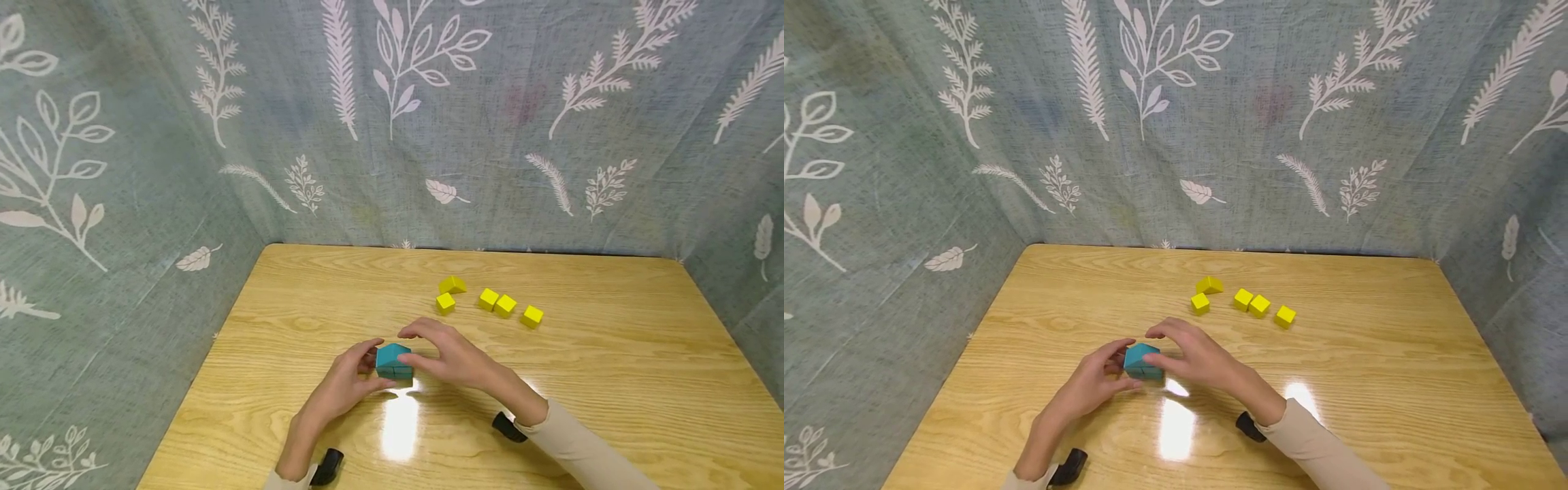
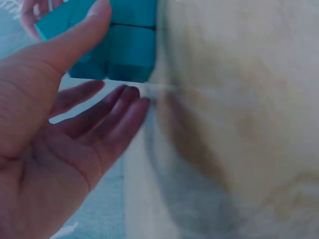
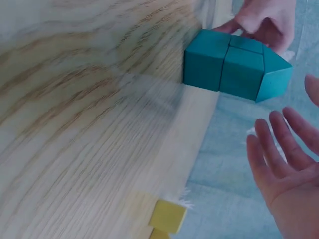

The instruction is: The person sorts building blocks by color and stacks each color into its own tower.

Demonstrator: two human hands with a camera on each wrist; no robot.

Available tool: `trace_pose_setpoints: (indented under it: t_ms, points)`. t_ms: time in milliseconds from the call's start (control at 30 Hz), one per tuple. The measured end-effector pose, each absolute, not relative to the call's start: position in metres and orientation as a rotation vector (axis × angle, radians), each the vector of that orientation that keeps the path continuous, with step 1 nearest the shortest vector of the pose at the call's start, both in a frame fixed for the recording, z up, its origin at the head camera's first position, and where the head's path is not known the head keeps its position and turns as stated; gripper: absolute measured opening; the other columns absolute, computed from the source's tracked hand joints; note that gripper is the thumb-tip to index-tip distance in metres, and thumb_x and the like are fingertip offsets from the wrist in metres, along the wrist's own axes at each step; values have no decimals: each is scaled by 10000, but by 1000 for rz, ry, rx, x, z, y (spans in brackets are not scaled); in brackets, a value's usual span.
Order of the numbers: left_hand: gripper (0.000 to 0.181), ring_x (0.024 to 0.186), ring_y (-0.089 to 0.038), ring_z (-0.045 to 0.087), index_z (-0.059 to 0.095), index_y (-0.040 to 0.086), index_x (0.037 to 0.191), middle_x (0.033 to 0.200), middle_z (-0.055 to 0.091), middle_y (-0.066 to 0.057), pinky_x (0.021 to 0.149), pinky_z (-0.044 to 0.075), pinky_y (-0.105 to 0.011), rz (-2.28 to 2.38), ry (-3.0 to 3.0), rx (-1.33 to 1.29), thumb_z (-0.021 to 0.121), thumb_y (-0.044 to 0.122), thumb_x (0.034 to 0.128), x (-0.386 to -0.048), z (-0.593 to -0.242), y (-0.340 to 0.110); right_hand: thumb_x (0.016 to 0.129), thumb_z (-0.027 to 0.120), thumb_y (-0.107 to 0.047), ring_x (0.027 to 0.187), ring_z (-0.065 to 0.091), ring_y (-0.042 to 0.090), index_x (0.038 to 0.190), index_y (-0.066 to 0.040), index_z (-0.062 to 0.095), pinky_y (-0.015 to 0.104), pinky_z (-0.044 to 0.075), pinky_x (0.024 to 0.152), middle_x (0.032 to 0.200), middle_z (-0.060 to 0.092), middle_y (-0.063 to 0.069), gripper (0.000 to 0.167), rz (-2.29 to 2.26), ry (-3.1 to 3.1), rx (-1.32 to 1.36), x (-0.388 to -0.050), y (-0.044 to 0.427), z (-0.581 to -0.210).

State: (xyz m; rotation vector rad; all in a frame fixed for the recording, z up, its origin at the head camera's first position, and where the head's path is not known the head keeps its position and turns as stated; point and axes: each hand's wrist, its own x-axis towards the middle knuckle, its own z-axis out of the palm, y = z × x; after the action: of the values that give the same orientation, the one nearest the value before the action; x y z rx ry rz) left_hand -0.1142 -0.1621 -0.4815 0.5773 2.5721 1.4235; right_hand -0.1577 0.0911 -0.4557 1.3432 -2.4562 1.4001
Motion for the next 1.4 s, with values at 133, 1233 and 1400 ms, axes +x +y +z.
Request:
trace_pose_setpoints:
  t_ms: [133,1233,1400]
  points:
    - [772,1139,-275,630,503,14,1474,1302,614,-140,937,560,-447,1381,2672,606,855,325,861,-111,-470,-158,993,711,-144,1138,640,206,1244,-46,675,461,561,940,1212,689,101,273,1396,-2435,1284,-156,100,-453]
    - [383,1120,-243,623,653,38,1304,1228,650,-69,924,554,-337,1405,2800,1117,758,173,961,-122,-422,-66,914,748,33,1054,672,176,1217,-114,679,363,579,873,1166,694,-29,344,1269,-2396,963,-139,181,-449]
    - [372,1100,-230,632,657,36,1298,1223,661,-84,911,555,-301,1351,2815,1139,750,179,968,-126,-425,-51,895,754,57,1027,677,186,1216,-89,681,329,577,859,1151,704,-8,360,1194,-2400,928,-139,194,-452]
